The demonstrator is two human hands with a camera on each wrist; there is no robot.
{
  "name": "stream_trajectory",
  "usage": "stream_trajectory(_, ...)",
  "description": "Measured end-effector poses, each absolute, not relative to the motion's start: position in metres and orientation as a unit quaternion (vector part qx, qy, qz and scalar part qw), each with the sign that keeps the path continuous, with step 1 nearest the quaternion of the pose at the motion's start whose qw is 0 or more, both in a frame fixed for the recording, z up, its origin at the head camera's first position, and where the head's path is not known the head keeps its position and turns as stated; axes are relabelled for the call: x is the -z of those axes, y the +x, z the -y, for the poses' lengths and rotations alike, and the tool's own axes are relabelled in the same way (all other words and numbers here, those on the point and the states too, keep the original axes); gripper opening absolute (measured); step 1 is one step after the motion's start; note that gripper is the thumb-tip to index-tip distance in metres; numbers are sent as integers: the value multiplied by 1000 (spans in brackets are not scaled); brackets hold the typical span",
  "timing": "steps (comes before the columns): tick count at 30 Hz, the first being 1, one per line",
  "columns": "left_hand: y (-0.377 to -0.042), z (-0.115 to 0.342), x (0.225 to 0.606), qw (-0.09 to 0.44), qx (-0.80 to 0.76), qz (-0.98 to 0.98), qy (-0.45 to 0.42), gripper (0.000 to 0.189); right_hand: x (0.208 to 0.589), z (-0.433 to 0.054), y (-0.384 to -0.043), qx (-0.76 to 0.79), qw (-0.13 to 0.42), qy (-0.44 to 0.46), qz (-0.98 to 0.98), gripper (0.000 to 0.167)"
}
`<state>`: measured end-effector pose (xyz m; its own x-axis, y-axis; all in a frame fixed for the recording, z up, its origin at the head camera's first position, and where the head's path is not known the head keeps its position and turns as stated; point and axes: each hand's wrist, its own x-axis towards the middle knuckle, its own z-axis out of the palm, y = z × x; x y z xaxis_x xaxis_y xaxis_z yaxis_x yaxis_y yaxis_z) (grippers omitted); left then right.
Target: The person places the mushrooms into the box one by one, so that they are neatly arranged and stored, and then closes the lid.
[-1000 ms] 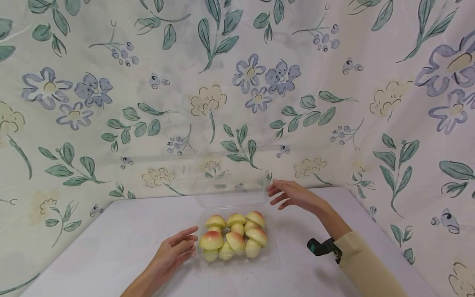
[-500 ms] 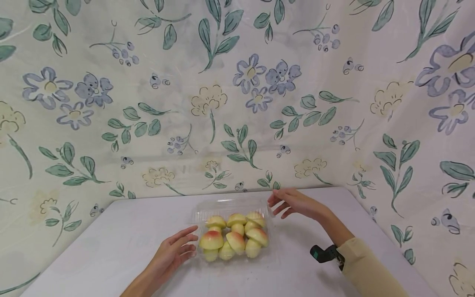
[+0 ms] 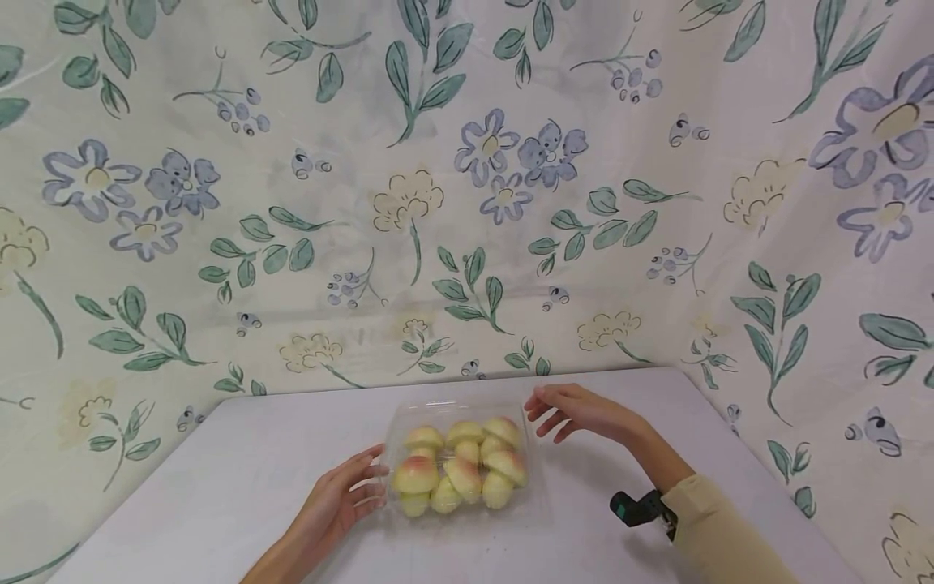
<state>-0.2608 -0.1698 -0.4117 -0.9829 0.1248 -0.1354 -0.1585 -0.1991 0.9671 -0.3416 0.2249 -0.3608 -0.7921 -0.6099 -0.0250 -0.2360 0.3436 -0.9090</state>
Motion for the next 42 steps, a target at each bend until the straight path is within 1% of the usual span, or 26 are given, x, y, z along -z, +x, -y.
stream_trajectory(5,-259,169,411,85,-767,-635,-15,55,365,-225,-341,500,182,-270,-802,46)
stream_trajectory(14,-257,171,412,72,-756,-651,12,62,365,-226,-339,496,179,-268,-807,42)
stream_trajectory(21,-256,169,414,41,-740,-671,-6,56,374,-224,-340,512,176,-260,-799,43)
stream_trajectory(30,-256,166,419,16,-764,-645,-21,47,387,-217,-338,517,166,-256,-800,52)
stream_trajectory(36,-258,166,417,12,-769,-639,-8,50,387,-212,-334,513,160,-254,-804,61)
stream_trajectory(42,-259,168,415,16,-770,-638,-3,52,383,-212,-328,504,175,-258,-805,65)
